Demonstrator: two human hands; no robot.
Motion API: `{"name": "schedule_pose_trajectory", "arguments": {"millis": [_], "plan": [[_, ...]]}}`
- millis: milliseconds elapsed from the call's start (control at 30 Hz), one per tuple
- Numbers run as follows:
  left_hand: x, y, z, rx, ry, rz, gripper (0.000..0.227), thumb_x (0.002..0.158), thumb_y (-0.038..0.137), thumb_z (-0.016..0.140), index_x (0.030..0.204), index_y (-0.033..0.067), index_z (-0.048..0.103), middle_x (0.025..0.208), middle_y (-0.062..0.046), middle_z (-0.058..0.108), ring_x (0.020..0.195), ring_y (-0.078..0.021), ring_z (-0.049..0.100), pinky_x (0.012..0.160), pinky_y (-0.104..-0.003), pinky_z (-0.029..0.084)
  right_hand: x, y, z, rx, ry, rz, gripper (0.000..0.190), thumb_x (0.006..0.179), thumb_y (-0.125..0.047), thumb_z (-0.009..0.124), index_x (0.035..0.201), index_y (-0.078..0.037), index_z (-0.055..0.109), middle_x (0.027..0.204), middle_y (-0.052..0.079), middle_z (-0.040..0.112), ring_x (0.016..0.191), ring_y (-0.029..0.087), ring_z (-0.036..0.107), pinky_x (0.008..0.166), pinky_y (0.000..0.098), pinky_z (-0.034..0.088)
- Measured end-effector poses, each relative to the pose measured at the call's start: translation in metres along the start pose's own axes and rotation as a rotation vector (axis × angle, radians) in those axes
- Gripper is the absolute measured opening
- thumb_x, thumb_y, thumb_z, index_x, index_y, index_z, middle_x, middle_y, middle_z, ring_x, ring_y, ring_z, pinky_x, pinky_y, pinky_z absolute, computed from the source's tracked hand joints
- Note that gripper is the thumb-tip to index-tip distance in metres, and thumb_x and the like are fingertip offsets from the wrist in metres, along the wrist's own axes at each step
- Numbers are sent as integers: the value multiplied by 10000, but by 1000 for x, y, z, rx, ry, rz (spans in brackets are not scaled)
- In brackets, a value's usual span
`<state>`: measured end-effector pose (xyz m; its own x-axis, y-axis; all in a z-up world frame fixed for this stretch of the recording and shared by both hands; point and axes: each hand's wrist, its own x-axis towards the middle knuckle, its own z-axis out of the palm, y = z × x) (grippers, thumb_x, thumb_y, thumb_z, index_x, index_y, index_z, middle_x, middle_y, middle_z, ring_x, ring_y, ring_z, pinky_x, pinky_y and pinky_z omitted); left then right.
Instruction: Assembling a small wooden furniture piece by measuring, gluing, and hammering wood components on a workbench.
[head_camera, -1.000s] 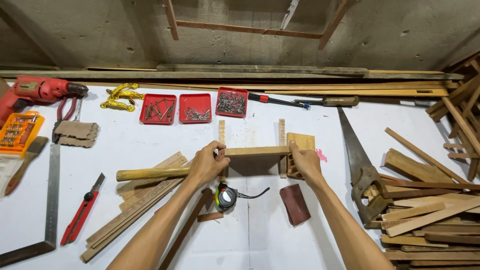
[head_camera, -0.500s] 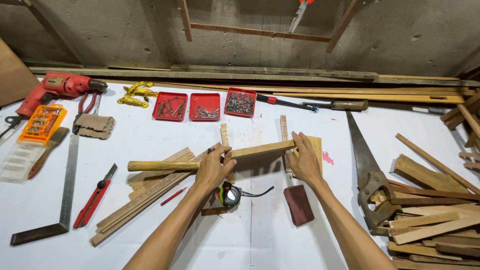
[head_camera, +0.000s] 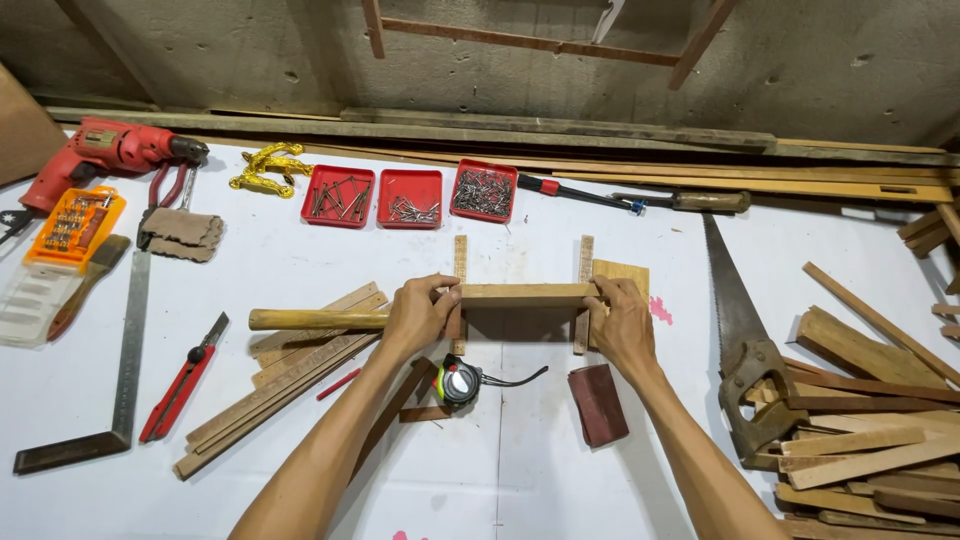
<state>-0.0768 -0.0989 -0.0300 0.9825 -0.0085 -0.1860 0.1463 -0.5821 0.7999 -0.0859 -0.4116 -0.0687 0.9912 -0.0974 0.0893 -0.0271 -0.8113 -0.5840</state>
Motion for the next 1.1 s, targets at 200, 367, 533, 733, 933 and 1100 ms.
{"name": "schedule_pose_trajectory", "arguments": {"millis": [200, 367, 533, 733, 933, 1100], "plan": [[6, 3, -16, 97, -130, -8, 423, 964, 324, 656, 1326, 105, 665, 813, -249, 767, 723, -327, 713, 692, -445, 550, 2, -29, -21, -181, -97, 24, 535, 848, -223, 737, 1330, -17, 627, 1256, 200, 603, 962, 352, 672, 752, 478, 595], [-6, -9, -44, -4, -76, 91, 423, 925, 327, 683, 1260, 70, 677, 851, -164, 767, 741, -224, 750, 695, -373, 578, 6, -41, -22, -244, 81, -305, 453, 835, -222, 745, 1222, 8, 692, 1186, 190, 657, 978, 335, 681, 812, 459, 588], [-56, -16, -74, 47, -21, 22, 337, 913, 298, 668, 1152, 76, 751, 834, -158, 775, 758, -225, 759, 695, -377, 577, 2, -102, 11, -165, 18, -506, 243, 920, -226, 717, 1053, -31, 773, 1061, 158, 716, 939, 289, 679, 822, 416, 584], [-94, -70, -50, 192, -5, 61, 215, 842, 236, 757, 965, 64, 797, 929, -121, 781, 849, -260, 742, 786, -409, 582, -49, -160, 66, 81, -229, -787, 166, 851, -221, 732, 913, -74, 776, 885, 92, 684, 854, 271, 661, 733, 401, 562], [-121, -88, -36, 311, -67, 27, 160, 858, 215, 766, 968, 109, 815, 1012, -116, 741, 937, -302, 705, 833, -446, 566, -97, -172, 94, -151, -545, -736, 398, 797, -409, 836, 697, -35, 741, 764, 75, 653, 796, 247, 609, 701, 397, 527], [-132, -112, -19, 338, -95, 4, 284, 794, 281, 834, 977, 75, 763, 966, -120, 708, 888, -305, 702, 822, -435, 564, -109, -144, 136, -218, -469, -873, 147, 756, -227, 787, 836, -105, 800, 771, 34, 676, 801, 229, 548, 737, 388, 469]]}}
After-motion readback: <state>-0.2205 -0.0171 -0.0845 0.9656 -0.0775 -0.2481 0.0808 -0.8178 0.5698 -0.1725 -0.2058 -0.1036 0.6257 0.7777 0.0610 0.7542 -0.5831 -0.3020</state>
